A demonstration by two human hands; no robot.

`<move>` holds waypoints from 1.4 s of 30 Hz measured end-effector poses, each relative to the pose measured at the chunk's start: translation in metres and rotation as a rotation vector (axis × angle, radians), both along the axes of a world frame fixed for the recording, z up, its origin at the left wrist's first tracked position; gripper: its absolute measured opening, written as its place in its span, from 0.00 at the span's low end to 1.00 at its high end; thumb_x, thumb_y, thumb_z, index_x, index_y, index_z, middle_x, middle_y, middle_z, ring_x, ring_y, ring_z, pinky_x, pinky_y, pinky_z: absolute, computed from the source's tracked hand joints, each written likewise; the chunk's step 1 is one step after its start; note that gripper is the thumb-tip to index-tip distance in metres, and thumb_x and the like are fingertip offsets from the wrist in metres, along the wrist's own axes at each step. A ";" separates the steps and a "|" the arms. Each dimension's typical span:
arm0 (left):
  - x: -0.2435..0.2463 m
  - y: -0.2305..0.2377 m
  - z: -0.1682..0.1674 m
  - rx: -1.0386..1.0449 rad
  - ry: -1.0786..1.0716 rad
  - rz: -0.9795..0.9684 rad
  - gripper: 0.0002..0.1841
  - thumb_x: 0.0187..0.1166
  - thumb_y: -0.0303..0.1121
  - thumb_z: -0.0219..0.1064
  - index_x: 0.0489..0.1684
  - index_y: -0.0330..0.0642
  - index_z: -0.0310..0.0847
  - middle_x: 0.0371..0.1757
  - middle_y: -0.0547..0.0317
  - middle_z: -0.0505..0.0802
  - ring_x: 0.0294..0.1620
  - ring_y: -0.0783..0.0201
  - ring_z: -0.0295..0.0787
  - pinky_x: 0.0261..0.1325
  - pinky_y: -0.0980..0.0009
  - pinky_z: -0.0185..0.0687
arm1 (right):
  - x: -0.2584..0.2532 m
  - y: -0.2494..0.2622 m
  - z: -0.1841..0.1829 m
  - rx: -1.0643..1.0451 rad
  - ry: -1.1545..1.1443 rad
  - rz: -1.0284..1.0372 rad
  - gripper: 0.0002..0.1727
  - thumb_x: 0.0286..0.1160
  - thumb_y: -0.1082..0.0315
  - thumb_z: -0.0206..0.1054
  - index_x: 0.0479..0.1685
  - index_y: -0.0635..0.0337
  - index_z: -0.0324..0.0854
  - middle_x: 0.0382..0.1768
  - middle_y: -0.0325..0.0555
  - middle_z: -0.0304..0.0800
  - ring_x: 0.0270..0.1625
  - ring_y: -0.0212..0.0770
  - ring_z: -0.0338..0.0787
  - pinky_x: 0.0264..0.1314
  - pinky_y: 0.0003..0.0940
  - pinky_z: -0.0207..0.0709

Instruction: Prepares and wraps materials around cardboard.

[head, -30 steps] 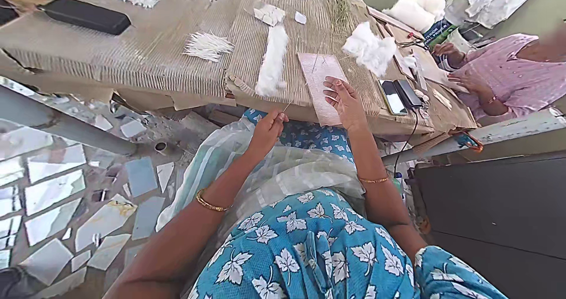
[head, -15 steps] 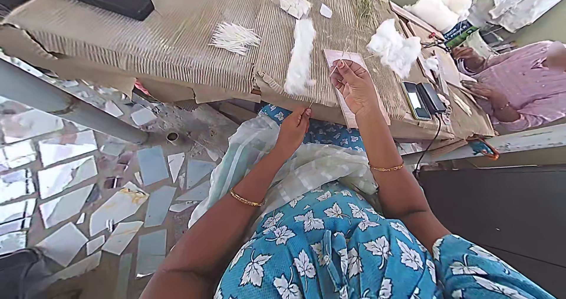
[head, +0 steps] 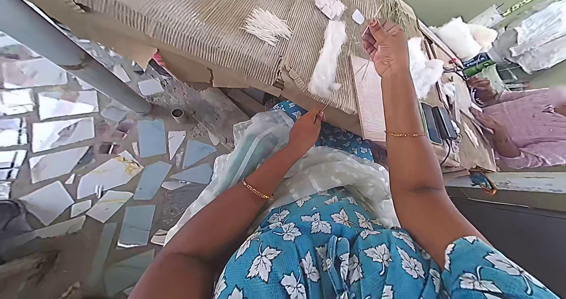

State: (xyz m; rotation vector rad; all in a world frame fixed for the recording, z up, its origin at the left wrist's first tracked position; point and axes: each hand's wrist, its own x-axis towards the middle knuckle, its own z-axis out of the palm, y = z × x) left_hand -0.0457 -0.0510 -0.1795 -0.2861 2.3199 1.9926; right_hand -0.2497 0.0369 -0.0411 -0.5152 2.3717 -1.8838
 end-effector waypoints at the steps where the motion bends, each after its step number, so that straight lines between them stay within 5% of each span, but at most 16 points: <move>1: 0.002 0.002 0.001 -0.038 0.009 -0.024 0.19 0.98 0.41 0.44 0.56 0.40 0.80 0.29 0.47 0.82 0.30 0.48 0.80 0.36 0.48 0.76 | -0.006 -0.015 0.002 0.094 0.041 0.044 0.06 0.87 0.67 0.62 0.46 0.58 0.82 0.33 0.33 0.88 0.35 0.25 0.88 0.44 0.21 0.84; 5: 0.003 0.005 0.007 -0.184 0.012 -0.128 0.17 0.97 0.39 0.46 0.55 0.41 0.81 0.34 0.45 0.87 0.37 0.46 0.86 0.41 0.44 0.81 | -0.018 -0.095 -0.006 0.545 0.277 0.199 0.10 0.82 0.66 0.66 0.47 0.62 0.89 0.37 0.38 0.91 0.37 0.25 0.85 0.46 0.26 0.78; 9: 0.000 0.003 0.011 -0.251 -0.018 -0.207 0.17 0.97 0.38 0.45 0.58 0.41 0.80 0.46 0.44 0.90 0.51 0.45 0.89 0.54 0.43 0.82 | -0.015 -0.160 -0.018 0.994 0.445 0.273 0.14 0.83 0.62 0.64 0.45 0.65 0.88 0.46 0.53 0.90 0.54 0.47 0.88 0.62 0.50 0.76; 12: -0.003 -0.001 0.012 -0.233 -0.029 -0.230 0.19 0.97 0.39 0.43 0.61 0.41 0.81 0.51 0.44 0.91 0.57 0.46 0.89 0.60 0.43 0.81 | -0.018 -0.186 -0.023 1.121 0.456 0.326 0.15 0.85 0.61 0.63 0.48 0.65 0.88 0.51 0.56 0.90 0.59 0.52 0.88 0.63 0.55 0.76; 18: -0.002 -0.003 0.015 -0.216 0.000 -0.207 0.18 0.97 0.37 0.44 0.61 0.39 0.80 0.47 0.42 0.91 0.54 0.43 0.90 0.57 0.42 0.81 | -0.013 -0.161 0.008 0.926 0.510 0.256 0.16 0.86 0.60 0.63 0.57 0.58 0.91 0.53 0.49 0.94 0.58 0.43 0.90 0.67 0.45 0.75; 21: 0.004 0.000 0.013 -0.180 0.101 -0.059 0.17 0.97 0.39 0.46 0.57 0.38 0.80 0.37 0.43 0.90 0.38 0.44 0.90 0.42 0.43 0.84 | -0.011 -0.108 0.028 0.810 0.485 0.158 0.17 0.85 0.59 0.64 0.62 0.57 0.89 0.54 0.47 0.94 0.55 0.38 0.91 0.65 0.39 0.78; 24: -0.001 -0.004 0.009 -0.084 0.150 0.050 0.20 0.98 0.39 0.43 0.58 0.37 0.80 0.37 0.43 0.88 0.38 0.46 0.86 0.45 0.43 0.81 | -0.014 -0.040 0.035 0.672 0.435 0.047 0.18 0.85 0.58 0.64 0.63 0.56 0.88 0.53 0.43 0.93 0.50 0.31 0.90 0.59 0.32 0.81; 32: -0.022 -0.004 -0.002 0.050 0.420 0.248 0.19 0.96 0.36 0.44 0.59 0.33 0.80 0.27 0.61 0.78 0.26 0.68 0.73 0.36 0.68 0.74 | 0.025 0.070 -0.047 0.586 0.188 0.112 0.16 0.83 0.63 0.67 0.62 0.61 0.88 0.56 0.49 0.93 0.53 0.34 0.91 0.64 0.35 0.81; 37: -0.045 -0.009 0.020 0.017 0.432 0.228 0.20 0.97 0.35 0.38 0.64 0.35 0.75 0.39 0.58 0.93 0.22 0.75 0.73 0.28 0.74 0.66 | 0.047 0.056 -0.078 0.523 0.181 0.227 0.20 0.80 0.67 0.69 0.69 0.62 0.84 0.63 0.55 0.88 0.53 0.40 0.90 0.62 0.36 0.82; 42: -0.073 -0.010 0.023 -0.043 0.397 0.182 0.20 0.97 0.34 0.38 0.66 0.35 0.75 0.59 0.50 0.94 0.30 0.71 0.82 0.31 0.71 0.70 | 0.049 0.046 -0.082 0.599 0.222 0.187 0.12 0.80 0.70 0.69 0.56 0.65 0.89 0.55 0.60 0.89 0.53 0.50 0.90 0.64 0.46 0.81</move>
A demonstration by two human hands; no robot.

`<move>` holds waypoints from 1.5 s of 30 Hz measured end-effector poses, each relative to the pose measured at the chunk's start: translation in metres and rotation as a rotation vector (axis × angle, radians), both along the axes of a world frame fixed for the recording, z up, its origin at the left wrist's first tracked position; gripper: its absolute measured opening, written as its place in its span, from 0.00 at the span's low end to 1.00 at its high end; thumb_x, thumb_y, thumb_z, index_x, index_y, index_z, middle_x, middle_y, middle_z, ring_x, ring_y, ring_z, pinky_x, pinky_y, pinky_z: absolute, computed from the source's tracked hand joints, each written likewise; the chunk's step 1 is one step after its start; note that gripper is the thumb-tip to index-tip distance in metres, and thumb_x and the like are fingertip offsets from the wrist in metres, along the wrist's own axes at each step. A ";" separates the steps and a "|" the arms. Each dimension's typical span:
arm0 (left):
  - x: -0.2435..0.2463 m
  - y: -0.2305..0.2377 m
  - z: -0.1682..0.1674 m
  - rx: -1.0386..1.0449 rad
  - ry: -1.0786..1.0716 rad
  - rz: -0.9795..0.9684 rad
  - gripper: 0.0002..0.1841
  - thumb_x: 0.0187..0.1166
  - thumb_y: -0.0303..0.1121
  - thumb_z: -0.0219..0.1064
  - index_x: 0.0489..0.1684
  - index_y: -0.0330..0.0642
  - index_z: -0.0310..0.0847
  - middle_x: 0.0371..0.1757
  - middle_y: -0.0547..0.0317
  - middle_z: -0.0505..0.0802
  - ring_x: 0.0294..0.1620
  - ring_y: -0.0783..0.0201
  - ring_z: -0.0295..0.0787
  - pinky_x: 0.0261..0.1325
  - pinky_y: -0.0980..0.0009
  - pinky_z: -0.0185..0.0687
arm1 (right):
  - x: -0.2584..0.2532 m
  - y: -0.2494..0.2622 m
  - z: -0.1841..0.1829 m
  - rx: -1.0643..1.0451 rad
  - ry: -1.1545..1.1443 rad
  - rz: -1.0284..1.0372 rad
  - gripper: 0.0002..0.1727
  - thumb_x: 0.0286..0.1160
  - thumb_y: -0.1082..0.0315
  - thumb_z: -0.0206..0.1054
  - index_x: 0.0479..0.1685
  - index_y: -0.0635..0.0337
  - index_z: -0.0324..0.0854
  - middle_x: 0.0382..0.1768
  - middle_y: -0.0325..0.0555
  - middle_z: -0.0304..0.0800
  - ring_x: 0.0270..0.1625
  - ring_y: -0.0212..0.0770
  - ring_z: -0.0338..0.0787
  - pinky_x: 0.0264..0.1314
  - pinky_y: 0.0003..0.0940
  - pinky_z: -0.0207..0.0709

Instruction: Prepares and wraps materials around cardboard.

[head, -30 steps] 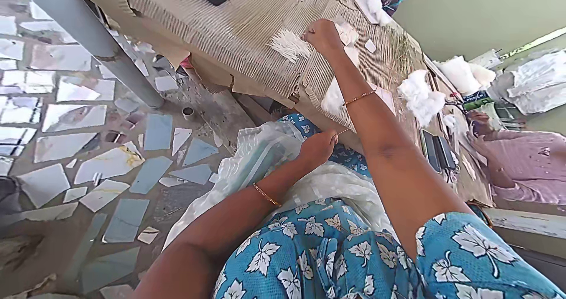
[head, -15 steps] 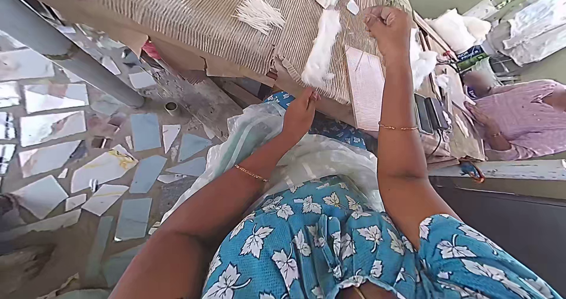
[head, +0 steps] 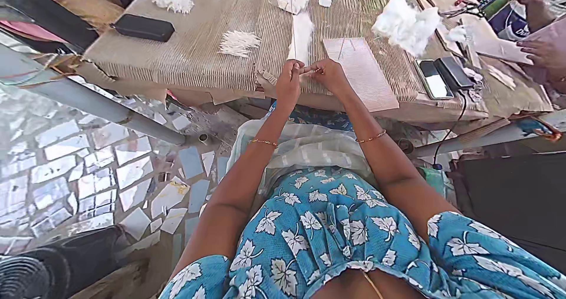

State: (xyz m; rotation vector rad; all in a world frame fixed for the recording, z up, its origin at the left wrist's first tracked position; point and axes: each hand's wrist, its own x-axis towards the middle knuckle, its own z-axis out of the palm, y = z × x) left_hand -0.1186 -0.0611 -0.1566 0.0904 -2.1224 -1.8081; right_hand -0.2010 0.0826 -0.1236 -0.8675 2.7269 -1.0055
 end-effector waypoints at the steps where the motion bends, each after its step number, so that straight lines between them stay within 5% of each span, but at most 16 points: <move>1: -0.002 0.000 -0.006 -0.005 -0.017 -0.003 0.20 0.97 0.34 0.38 0.66 0.35 0.75 0.60 0.49 0.93 0.33 0.69 0.84 0.33 0.70 0.72 | 0.000 0.001 -0.001 0.001 0.009 -0.022 0.11 0.81 0.70 0.68 0.53 0.66 0.90 0.53 0.59 0.90 0.54 0.50 0.90 0.64 0.47 0.80; 4: -0.003 -0.003 -0.025 -0.030 -0.074 -0.022 0.20 0.96 0.33 0.39 0.67 0.32 0.74 0.64 0.46 0.92 0.48 0.63 0.89 0.46 0.64 0.79 | 0.000 0.007 -0.002 -0.045 -0.014 -0.104 0.12 0.82 0.67 0.67 0.52 0.66 0.90 0.53 0.58 0.91 0.56 0.48 0.90 0.67 0.45 0.79; 6: -0.001 -0.002 -0.027 -0.023 -0.057 -0.025 0.20 0.96 0.33 0.39 0.66 0.33 0.75 0.64 0.48 0.92 0.50 0.65 0.89 0.46 0.66 0.79 | -0.002 0.013 -0.005 -0.120 -0.069 -0.157 0.12 0.82 0.65 0.68 0.52 0.64 0.89 0.50 0.53 0.92 0.52 0.41 0.89 0.62 0.41 0.79; 9: 0.003 0.006 -0.027 0.077 -0.019 -0.035 0.19 0.96 0.34 0.39 0.62 0.36 0.76 0.55 0.56 0.95 0.27 0.76 0.79 0.28 0.76 0.68 | 0.000 0.022 -0.005 -0.287 -0.194 -0.211 0.12 0.82 0.63 0.69 0.52 0.62 0.88 0.40 0.43 0.89 0.37 0.30 0.81 0.44 0.30 0.74; 11: 0.004 0.014 -0.027 0.147 0.022 -0.042 0.17 0.96 0.34 0.43 0.62 0.35 0.77 0.45 0.60 0.92 0.22 0.79 0.71 0.24 0.79 0.64 | 0.005 0.027 -0.005 -0.445 -0.280 -0.199 0.10 0.82 0.66 0.69 0.50 0.63 0.86 0.36 0.38 0.86 0.33 0.24 0.82 0.41 0.22 0.78; 15: 0.006 0.028 -0.023 0.140 0.071 -0.024 0.14 0.86 0.34 0.65 0.62 0.34 0.79 0.44 0.58 0.87 0.39 0.74 0.83 0.45 0.76 0.80 | 0.020 0.027 -0.002 -0.670 -0.416 -0.223 0.07 0.82 0.70 0.68 0.50 0.63 0.84 0.35 0.37 0.86 0.34 0.25 0.85 0.42 0.21 0.83; 18: 0.008 0.031 -0.026 0.131 0.075 -0.020 0.18 0.81 0.36 0.71 0.62 0.34 0.78 0.41 0.59 0.87 0.39 0.73 0.83 0.46 0.75 0.81 | 0.029 0.023 -0.004 -0.699 -0.424 -0.219 0.06 0.83 0.70 0.67 0.49 0.63 0.83 0.34 0.36 0.86 0.33 0.25 0.85 0.41 0.21 0.82; 28: 0.008 0.021 -0.023 0.180 0.037 0.002 0.09 0.84 0.32 0.68 0.50 0.35 0.83 0.40 0.62 0.86 0.39 0.76 0.81 0.46 0.77 0.77 | 0.038 0.012 -0.009 -0.653 -0.379 -0.169 0.07 0.82 0.70 0.68 0.49 0.65 0.84 0.35 0.38 0.88 0.34 0.25 0.86 0.42 0.21 0.82; 36: 0.014 0.012 -0.016 0.192 0.033 -0.028 0.06 0.87 0.31 0.63 0.48 0.37 0.81 0.34 0.67 0.82 0.29 0.79 0.73 0.34 0.82 0.70 | 0.037 0.016 -0.007 -0.735 -0.406 -0.206 0.06 0.82 0.70 0.68 0.49 0.64 0.83 0.34 0.38 0.87 0.34 0.26 0.87 0.41 0.21 0.83; 39: 0.024 -0.027 0.003 0.028 0.062 0.085 0.07 0.85 0.33 0.64 0.48 0.39 0.81 0.37 0.67 0.82 0.30 0.79 0.74 0.34 0.82 0.70 | 0.031 0.029 -0.002 -0.781 -0.391 -0.220 0.07 0.82 0.70 0.68 0.49 0.65 0.84 0.35 0.38 0.87 0.34 0.26 0.87 0.41 0.21 0.84; 42: 0.058 -0.088 0.024 -0.364 -0.018 0.281 0.15 0.85 0.35 0.64 0.59 0.33 0.80 0.46 0.54 0.87 0.43 0.69 0.82 0.50 0.69 0.78 | 0.023 0.052 0.005 -0.805 -0.377 -0.269 0.07 0.82 0.71 0.68 0.49 0.66 0.84 0.33 0.37 0.87 0.31 0.25 0.86 0.39 0.20 0.83; 45: 0.113 -0.118 0.033 -0.572 -0.255 0.533 0.19 0.85 0.30 0.57 0.72 0.36 0.72 0.64 0.34 0.84 0.61 0.39 0.83 0.61 0.43 0.78 | 0.019 0.078 0.007 -0.809 -0.413 -0.336 0.07 0.82 0.71 0.68 0.50 0.65 0.84 0.35 0.37 0.88 0.32 0.25 0.87 0.40 0.20 0.84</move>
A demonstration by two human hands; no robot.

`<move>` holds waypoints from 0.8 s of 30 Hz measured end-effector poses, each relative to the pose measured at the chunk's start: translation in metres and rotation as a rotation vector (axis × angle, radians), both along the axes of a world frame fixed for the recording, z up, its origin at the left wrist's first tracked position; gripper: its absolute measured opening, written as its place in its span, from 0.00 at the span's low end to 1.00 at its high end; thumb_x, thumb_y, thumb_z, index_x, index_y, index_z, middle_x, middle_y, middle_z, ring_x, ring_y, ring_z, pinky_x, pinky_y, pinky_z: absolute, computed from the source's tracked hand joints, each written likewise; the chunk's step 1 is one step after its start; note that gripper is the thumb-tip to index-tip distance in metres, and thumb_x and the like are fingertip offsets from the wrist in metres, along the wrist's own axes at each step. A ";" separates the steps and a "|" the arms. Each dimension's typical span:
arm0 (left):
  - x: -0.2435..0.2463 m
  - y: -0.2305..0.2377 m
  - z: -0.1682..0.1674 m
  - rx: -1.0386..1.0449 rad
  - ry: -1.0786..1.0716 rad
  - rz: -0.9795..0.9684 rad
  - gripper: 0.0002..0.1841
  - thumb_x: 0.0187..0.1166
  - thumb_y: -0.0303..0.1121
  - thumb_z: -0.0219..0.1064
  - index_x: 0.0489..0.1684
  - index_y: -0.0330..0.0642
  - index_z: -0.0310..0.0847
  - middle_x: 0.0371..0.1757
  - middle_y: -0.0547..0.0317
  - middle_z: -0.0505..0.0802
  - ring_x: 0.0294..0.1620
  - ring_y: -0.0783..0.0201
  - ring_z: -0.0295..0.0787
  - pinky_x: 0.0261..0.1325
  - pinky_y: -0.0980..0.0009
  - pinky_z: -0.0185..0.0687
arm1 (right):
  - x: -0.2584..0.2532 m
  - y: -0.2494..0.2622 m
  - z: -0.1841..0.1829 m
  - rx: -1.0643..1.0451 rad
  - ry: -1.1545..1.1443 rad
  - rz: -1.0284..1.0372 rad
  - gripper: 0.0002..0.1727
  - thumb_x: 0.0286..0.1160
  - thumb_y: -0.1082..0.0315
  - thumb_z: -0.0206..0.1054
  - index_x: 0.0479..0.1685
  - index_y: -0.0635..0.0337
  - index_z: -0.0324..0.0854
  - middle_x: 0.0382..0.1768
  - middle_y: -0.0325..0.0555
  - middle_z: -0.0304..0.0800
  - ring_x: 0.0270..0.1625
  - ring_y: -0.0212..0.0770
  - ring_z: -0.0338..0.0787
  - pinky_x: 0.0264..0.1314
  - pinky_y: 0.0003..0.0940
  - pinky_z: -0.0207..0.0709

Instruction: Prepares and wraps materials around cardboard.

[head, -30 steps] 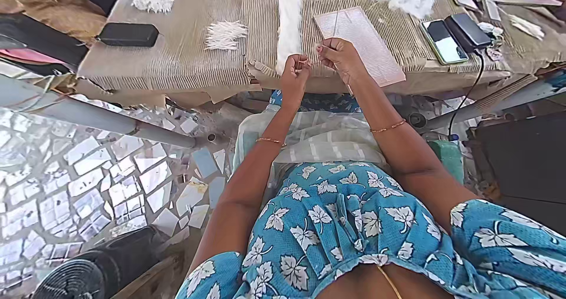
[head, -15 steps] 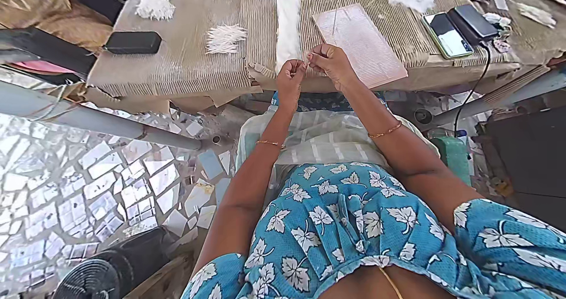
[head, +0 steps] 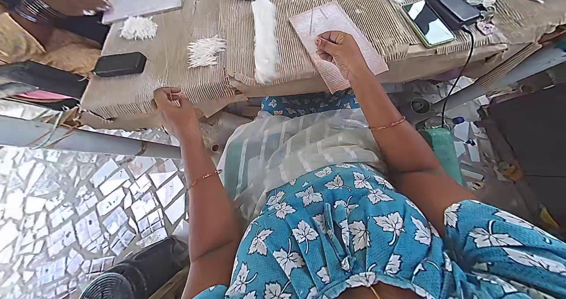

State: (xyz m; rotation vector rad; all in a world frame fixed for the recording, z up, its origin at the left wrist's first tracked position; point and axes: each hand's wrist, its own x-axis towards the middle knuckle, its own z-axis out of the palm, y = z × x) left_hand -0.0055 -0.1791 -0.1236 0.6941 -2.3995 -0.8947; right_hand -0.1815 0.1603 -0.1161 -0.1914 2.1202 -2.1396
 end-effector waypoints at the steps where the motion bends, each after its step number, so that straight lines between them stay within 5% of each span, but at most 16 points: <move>1: 0.011 -0.007 -0.002 0.000 -0.039 0.067 0.22 0.82 0.30 0.58 0.75 0.38 0.71 0.72 0.31 0.80 0.69 0.34 0.78 0.67 0.38 0.75 | -0.002 0.008 -0.001 0.010 -0.016 -0.009 0.07 0.82 0.71 0.68 0.51 0.65 0.84 0.35 0.37 0.88 0.32 0.25 0.87 0.40 0.20 0.84; 4: 0.023 -0.004 0.001 0.026 0.013 0.059 0.21 0.82 0.35 0.63 0.72 0.40 0.74 0.75 0.32 0.78 0.74 0.37 0.76 0.71 0.41 0.73 | -0.011 0.028 -0.006 0.062 -0.030 -0.008 0.08 0.82 0.70 0.68 0.51 0.65 0.84 0.34 0.36 0.88 0.31 0.24 0.87 0.39 0.19 0.84; 5: 0.020 0.012 0.007 0.045 0.078 -0.001 0.18 0.84 0.37 0.62 0.68 0.41 0.76 0.66 0.41 0.83 0.64 0.48 0.81 0.64 0.51 0.77 | -0.015 0.034 -0.007 0.090 -0.028 0.008 0.08 0.82 0.69 0.68 0.52 0.64 0.84 0.34 0.36 0.88 0.31 0.24 0.86 0.39 0.19 0.83; 7: -0.008 0.045 0.013 0.196 0.194 -0.247 0.09 0.87 0.38 0.62 0.55 0.46 0.75 0.44 0.68 0.80 0.38 0.79 0.76 0.42 0.80 0.73 | -0.022 0.042 -0.007 0.152 -0.028 0.061 0.09 0.83 0.69 0.67 0.52 0.64 0.84 0.34 0.35 0.88 0.31 0.24 0.87 0.39 0.20 0.83; 8: -0.030 0.062 0.011 0.302 0.236 -0.402 0.06 0.85 0.36 0.63 0.51 0.46 0.75 0.39 0.73 0.81 0.33 0.84 0.75 0.37 0.84 0.71 | -0.025 0.045 -0.006 0.179 -0.036 0.087 0.09 0.83 0.69 0.67 0.53 0.64 0.84 0.34 0.35 0.88 0.31 0.24 0.87 0.40 0.20 0.84; 12: -0.094 0.156 0.011 0.358 0.098 -0.741 0.15 0.84 0.37 0.68 0.60 0.38 0.81 0.45 0.61 0.88 0.41 0.72 0.81 0.49 0.71 0.77 | -0.029 0.053 -0.001 0.282 -0.025 0.157 0.10 0.84 0.70 0.66 0.56 0.65 0.83 0.38 0.37 0.89 0.34 0.24 0.88 0.43 0.21 0.84; 17: -0.157 0.207 -0.002 0.286 -0.003 -0.808 0.20 0.83 0.39 0.70 0.66 0.35 0.81 0.51 0.47 0.92 0.51 0.56 0.88 0.61 0.54 0.80 | -0.028 0.058 0.000 0.319 0.026 0.168 0.08 0.83 0.71 0.66 0.53 0.65 0.82 0.38 0.39 0.89 0.35 0.26 0.89 0.42 0.22 0.85; 24: -0.183 0.220 -0.015 0.189 -0.024 -0.757 0.12 0.85 0.36 0.67 0.50 0.36 0.90 0.50 0.47 0.92 0.56 0.54 0.88 0.64 0.53 0.78 | -0.047 0.061 0.002 0.398 0.100 0.197 0.08 0.81 0.69 0.69 0.50 0.65 0.85 0.37 0.41 0.91 0.36 0.27 0.90 0.45 0.24 0.86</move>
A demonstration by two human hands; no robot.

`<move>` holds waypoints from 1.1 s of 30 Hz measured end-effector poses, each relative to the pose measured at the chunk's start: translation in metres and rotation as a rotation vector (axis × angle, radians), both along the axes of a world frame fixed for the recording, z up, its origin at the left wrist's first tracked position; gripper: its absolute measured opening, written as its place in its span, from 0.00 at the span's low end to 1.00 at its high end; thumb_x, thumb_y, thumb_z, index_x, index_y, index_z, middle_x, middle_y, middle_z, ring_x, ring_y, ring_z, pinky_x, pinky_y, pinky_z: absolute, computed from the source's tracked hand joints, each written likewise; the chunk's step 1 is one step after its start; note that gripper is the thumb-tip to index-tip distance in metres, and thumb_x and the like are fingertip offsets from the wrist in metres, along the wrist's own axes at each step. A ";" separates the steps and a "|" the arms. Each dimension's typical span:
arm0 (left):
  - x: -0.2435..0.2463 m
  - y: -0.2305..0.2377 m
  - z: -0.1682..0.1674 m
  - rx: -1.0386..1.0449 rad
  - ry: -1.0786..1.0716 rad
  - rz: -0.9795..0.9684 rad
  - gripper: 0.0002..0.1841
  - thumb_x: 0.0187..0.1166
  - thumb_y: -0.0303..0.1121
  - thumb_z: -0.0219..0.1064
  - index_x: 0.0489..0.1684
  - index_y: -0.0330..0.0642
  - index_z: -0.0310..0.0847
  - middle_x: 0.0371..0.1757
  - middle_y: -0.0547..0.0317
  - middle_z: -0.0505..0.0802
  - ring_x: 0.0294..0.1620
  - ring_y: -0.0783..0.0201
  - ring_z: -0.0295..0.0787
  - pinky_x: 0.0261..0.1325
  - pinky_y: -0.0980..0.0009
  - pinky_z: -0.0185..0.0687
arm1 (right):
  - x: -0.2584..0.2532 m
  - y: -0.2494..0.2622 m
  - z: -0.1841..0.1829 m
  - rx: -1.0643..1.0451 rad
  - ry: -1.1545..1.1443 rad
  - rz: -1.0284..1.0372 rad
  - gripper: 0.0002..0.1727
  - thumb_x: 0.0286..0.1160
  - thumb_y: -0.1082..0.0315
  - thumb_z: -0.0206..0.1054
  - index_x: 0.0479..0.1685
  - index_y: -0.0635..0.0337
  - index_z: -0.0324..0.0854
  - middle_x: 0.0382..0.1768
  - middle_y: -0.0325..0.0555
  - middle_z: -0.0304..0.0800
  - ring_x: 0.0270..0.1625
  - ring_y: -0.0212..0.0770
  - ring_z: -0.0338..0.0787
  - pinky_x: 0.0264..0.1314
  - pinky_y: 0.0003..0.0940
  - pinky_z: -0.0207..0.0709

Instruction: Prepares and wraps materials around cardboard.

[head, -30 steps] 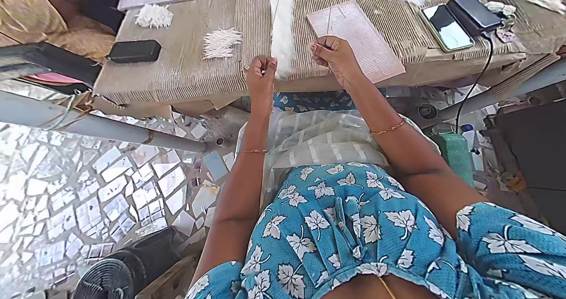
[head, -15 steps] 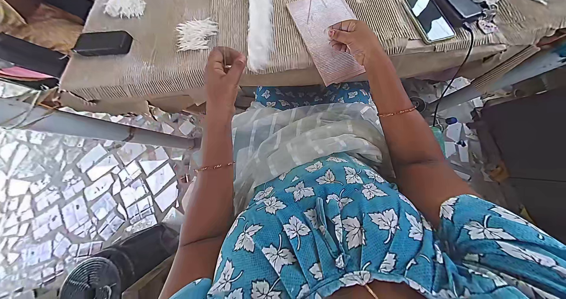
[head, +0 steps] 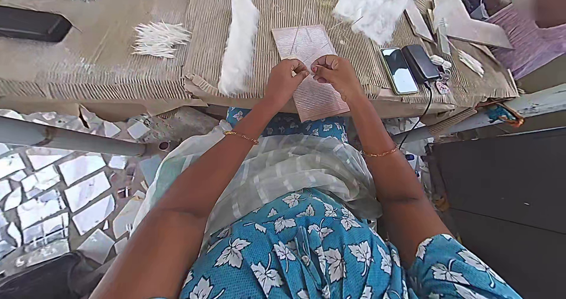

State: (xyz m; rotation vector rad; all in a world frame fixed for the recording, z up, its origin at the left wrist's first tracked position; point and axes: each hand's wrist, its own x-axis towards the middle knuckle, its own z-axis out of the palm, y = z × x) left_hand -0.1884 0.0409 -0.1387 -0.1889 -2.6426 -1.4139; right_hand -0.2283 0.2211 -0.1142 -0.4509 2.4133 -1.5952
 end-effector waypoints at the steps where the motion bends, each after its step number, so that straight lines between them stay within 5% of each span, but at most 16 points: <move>1: -0.002 0.000 -0.002 -0.005 -0.003 0.011 0.12 0.85 0.36 0.66 0.50 0.36 0.90 0.50 0.47 0.92 0.56 0.54 0.88 0.64 0.52 0.78 | -0.003 -0.002 0.000 0.024 0.008 0.008 0.08 0.81 0.69 0.69 0.49 0.65 0.86 0.37 0.40 0.91 0.36 0.26 0.90 0.45 0.24 0.86; 20: 0.001 0.009 0.002 -0.146 -0.163 0.075 0.13 0.87 0.40 0.65 0.58 0.42 0.87 0.51 0.49 0.91 0.54 0.51 0.89 0.58 0.46 0.81 | -0.021 0.026 -0.004 0.374 0.086 0.058 0.13 0.87 0.62 0.63 0.51 0.56 0.92 0.38 0.41 0.92 0.37 0.30 0.85 0.47 0.34 0.77; 25: 0.003 0.006 -0.008 -0.048 -0.021 0.116 0.17 0.93 0.41 0.53 0.60 0.43 0.87 0.52 0.51 0.90 0.51 0.59 0.86 0.57 0.57 0.79 | -0.023 0.030 -0.002 0.341 0.012 0.074 0.14 0.89 0.65 0.59 0.57 0.56 0.90 0.43 0.41 0.92 0.39 0.29 0.86 0.48 0.31 0.80; 30: 0.001 0.013 -0.010 -0.156 0.054 0.021 0.16 0.85 0.42 0.67 0.61 0.43 0.87 0.57 0.48 0.90 0.57 0.51 0.88 0.59 0.51 0.83 | -0.025 0.033 -0.004 0.298 -0.007 0.097 0.12 0.87 0.65 0.62 0.58 0.57 0.88 0.44 0.41 0.91 0.40 0.28 0.86 0.48 0.29 0.80; 33: -0.002 0.021 -0.009 -0.236 0.027 0.031 0.15 0.82 0.40 0.71 0.61 0.44 0.89 0.58 0.45 0.89 0.56 0.46 0.88 0.59 0.47 0.82 | -0.024 0.035 -0.001 0.349 0.005 0.098 0.12 0.81 0.66 0.69 0.58 0.57 0.87 0.49 0.47 0.89 0.44 0.35 0.87 0.51 0.35 0.80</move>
